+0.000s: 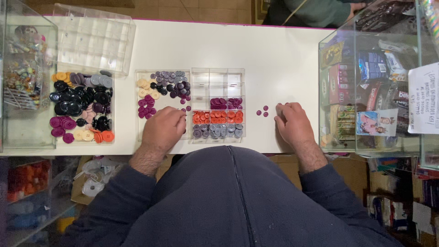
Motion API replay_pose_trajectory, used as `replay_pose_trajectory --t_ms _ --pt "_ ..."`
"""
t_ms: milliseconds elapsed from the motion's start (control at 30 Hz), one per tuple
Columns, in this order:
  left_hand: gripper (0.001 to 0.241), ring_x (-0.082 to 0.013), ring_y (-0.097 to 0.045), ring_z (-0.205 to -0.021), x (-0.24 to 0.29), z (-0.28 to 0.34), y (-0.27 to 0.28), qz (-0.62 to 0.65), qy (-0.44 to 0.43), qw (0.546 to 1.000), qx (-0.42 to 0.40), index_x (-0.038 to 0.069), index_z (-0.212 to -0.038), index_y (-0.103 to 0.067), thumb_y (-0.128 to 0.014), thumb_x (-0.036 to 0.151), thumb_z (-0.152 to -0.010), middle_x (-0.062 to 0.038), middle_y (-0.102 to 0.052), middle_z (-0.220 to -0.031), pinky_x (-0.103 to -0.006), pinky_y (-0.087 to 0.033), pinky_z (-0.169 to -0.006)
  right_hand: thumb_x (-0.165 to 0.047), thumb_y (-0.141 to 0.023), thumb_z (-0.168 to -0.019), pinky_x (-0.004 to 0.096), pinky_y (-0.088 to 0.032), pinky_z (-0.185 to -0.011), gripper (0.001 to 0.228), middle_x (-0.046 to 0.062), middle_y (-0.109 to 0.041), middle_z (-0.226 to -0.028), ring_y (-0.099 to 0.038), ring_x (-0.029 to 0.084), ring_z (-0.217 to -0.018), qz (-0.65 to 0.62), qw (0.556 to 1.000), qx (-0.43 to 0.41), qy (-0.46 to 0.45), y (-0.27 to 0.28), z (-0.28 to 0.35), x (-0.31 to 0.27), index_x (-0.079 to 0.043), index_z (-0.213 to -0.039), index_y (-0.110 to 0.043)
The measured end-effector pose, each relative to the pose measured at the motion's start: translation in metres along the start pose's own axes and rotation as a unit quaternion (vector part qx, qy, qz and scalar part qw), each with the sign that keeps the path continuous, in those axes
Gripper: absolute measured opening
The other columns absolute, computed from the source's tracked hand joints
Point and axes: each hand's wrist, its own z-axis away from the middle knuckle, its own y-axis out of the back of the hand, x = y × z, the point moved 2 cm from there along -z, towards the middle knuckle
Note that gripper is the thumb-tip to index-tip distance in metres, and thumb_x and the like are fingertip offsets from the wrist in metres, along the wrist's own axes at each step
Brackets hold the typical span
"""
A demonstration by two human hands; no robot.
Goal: The person sorts various buttons from a large tray into a smaller compartmentalized container by hand, picking up individual buttons and placing them into specific sections according to their color and size.
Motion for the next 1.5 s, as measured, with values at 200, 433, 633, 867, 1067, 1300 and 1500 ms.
replay_pose_trajectory --t_ms 200,433,633,867,1067,1300,1500 --pt "0.024 -0.0272 -0.07 -0.106 0.093 -0.07 0.003 0.051 -0.121 0.989 -0.069 0.023 -0.117 -0.072 -0.054 0.035 -0.105 -0.004 -0.069 -0.109 -0.0402 -0.059 -0.086 -0.022 -0.068 -0.104 0.037 -0.059 -0.104 0.023 0.01 -0.063 -0.122 -0.068 0.026 -0.121 -0.03 0.999 -0.013 -0.005 -0.017 -0.002 0.024 -0.013 -0.125 -0.071" --pt "0.025 -0.0288 -0.069 -0.109 0.061 -0.063 0.008 0.051 -0.079 0.99 -0.107 0.023 -0.123 -0.07 -0.06 0.034 -0.103 -0.005 -0.067 -0.109 -0.0424 -0.059 -0.089 -0.023 -0.068 -0.105 0.038 -0.058 -0.104 0.029 0.012 -0.06 -0.124 -0.066 0.028 -0.121 -0.031 0.997 0.028 -0.069 -0.015 0.002 0.046 -0.01 -0.131 -0.069" --pt "0.029 -0.0233 -0.067 -0.114 -0.025 -0.014 0.031 0.013 0.117 0.99 -0.072 0.024 -0.131 -0.067 -0.061 0.029 -0.103 -0.002 -0.062 -0.121 -0.0384 -0.058 -0.097 -0.024 -0.073 -0.102 0.043 -0.06 -0.093 0.017 0.011 -0.069 -0.109 -0.073 0.03 -0.105 -0.066 0.995 0.003 -0.069 -0.01 0.001 0.046 -0.015 -0.114 -0.077" --pt "0.028 -0.0225 -0.067 -0.115 -0.018 -0.003 0.017 -0.003 0.079 0.983 -0.166 0.025 -0.132 -0.067 -0.062 0.03 -0.105 -0.001 -0.062 -0.12 -0.0386 -0.059 -0.094 -0.012 -0.08 -0.093 0.039 -0.06 -0.08 0.012 0.013 -0.071 -0.092 -0.073 0.028 -0.089 -0.247 0.963 0.062 0.088 0.022 -0.005 -0.046 -0.01 -0.105 -0.079" --pt "0.021 -0.0257 -0.068 -0.108 -0.023 -0.002 0.014 -0.052 0.094 0.974 -0.2 0.016 -0.121 -0.071 -0.058 0.023 -0.106 -0.007 -0.064 -0.115 -0.0405 -0.06 -0.087 -0.008 -0.072 -0.099 0.036 -0.062 -0.086 0.022 0.011 -0.069 -0.11 -0.071 0.025 -0.101 -0.144 0.981 0.057 0.121 0.026 -0.018 -0.066 -0.009 -0.12 -0.075" --pt "0.012 -0.0237 -0.071 -0.094 -0.01 -0.019 0.044 -0.037 0.151 0.959 -0.236 0.015 -0.104 -0.072 -0.062 0.023 -0.104 -0.007 -0.064 -0.101 -0.0402 -0.06 -0.076 -0.014 -0.068 -0.104 0.038 -0.056 -0.108 0.025 0.01 -0.062 -0.126 -0.063 0.028 -0.127 0.009 0.999 0.032 0.025 -0.012 -0.017 0.011 -0.011 -0.128 -0.074" --pt "0.014 -0.0268 -0.072 -0.102 0.058 -0.055 0.049 0.122 0.091 0.969 -0.196 0.016 -0.112 -0.074 -0.066 0.022 -0.102 -0.01 -0.069 -0.105 -0.0409 -0.058 -0.091 -0.019 -0.067 -0.107 0.037 -0.057 -0.108 0.024 0.011 -0.061 -0.126 -0.063 0.028 -0.126 -0.043 0.999 0.022 -0.004 -0.009 -0.003 0.026 -0.01 -0.128 -0.071"
